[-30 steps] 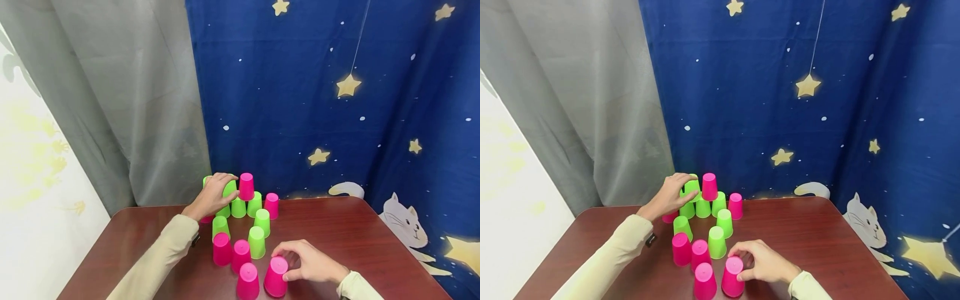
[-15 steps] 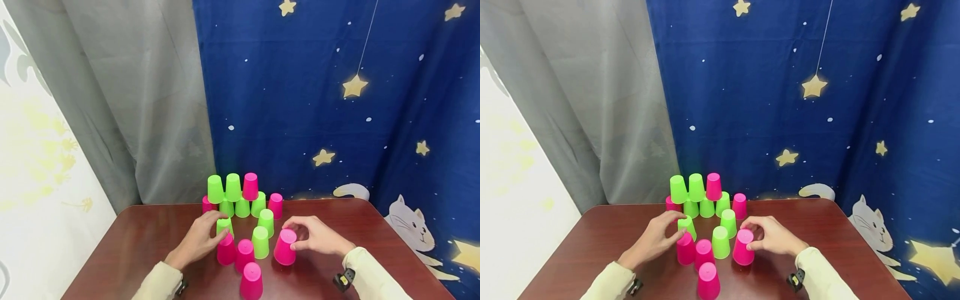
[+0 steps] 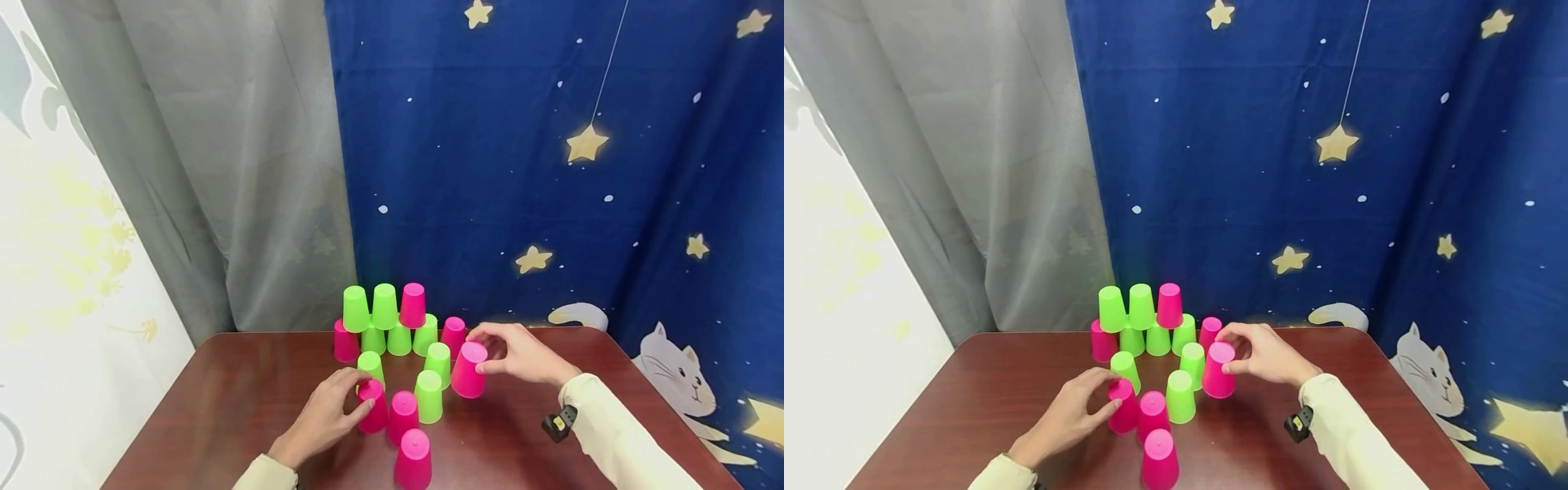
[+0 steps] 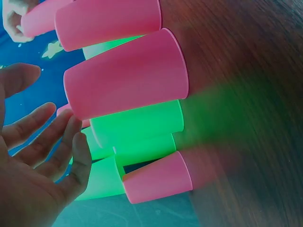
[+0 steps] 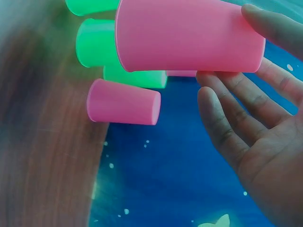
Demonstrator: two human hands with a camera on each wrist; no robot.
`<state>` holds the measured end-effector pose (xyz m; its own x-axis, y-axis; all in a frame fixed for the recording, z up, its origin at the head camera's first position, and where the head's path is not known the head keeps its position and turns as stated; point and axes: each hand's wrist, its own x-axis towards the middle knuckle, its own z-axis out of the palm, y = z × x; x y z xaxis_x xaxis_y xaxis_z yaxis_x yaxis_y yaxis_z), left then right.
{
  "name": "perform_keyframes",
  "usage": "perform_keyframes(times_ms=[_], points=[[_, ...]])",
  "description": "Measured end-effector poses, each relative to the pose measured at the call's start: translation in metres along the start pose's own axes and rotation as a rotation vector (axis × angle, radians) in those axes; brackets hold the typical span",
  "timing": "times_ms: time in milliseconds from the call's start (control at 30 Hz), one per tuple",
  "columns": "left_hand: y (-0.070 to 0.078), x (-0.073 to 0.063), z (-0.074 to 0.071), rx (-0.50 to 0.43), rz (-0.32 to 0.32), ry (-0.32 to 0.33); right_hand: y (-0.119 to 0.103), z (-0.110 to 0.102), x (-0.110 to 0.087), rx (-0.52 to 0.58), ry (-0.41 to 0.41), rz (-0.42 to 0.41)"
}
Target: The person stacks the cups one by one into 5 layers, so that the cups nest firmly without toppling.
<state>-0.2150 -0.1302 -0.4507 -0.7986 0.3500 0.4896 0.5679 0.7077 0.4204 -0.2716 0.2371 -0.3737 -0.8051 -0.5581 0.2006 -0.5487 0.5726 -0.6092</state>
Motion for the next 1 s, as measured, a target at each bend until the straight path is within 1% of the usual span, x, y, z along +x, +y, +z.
perform_keyframes(times_ms=[133,267,500,600,667,767,900,1000], points=[[0.0,-0.001,0.003,0.061,-0.011,0.019,-0.002,-0.009,0.01,-0.015,0.018,0.002],[-0.001,-0.003,0.007,0.099,-0.038,0.014,-0.003,-0.018,0.022,-0.035,0.045,0.002],[-0.001,-0.002,0.012,0.102,-0.072,-0.022,-0.005,-0.028,0.046,-0.065,0.072,0.045],[-0.001,-0.002,0.011,0.096,-0.086,-0.039,-0.005,-0.026,0.057,-0.082,0.084,0.059],[-0.002,-0.001,0.011,0.091,-0.091,-0.049,-0.004,-0.024,0.064,-0.103,0.106,0.066],[-0.003,-0.001,0.011,0.086,-0.09,-0.064,-0.001,-0.018,0.072,-0.117,0.156,0.087],[-0.003,0.0,0.009,0.086,-0.093,-0.082,0.005,-0.011,0.083,-0.098,0.229,0.129],[-0.003,0.001,0.009,0.087,-0.097,-0.091,0.009,-0.007,0.091,-0.089,0.263,0.156]])
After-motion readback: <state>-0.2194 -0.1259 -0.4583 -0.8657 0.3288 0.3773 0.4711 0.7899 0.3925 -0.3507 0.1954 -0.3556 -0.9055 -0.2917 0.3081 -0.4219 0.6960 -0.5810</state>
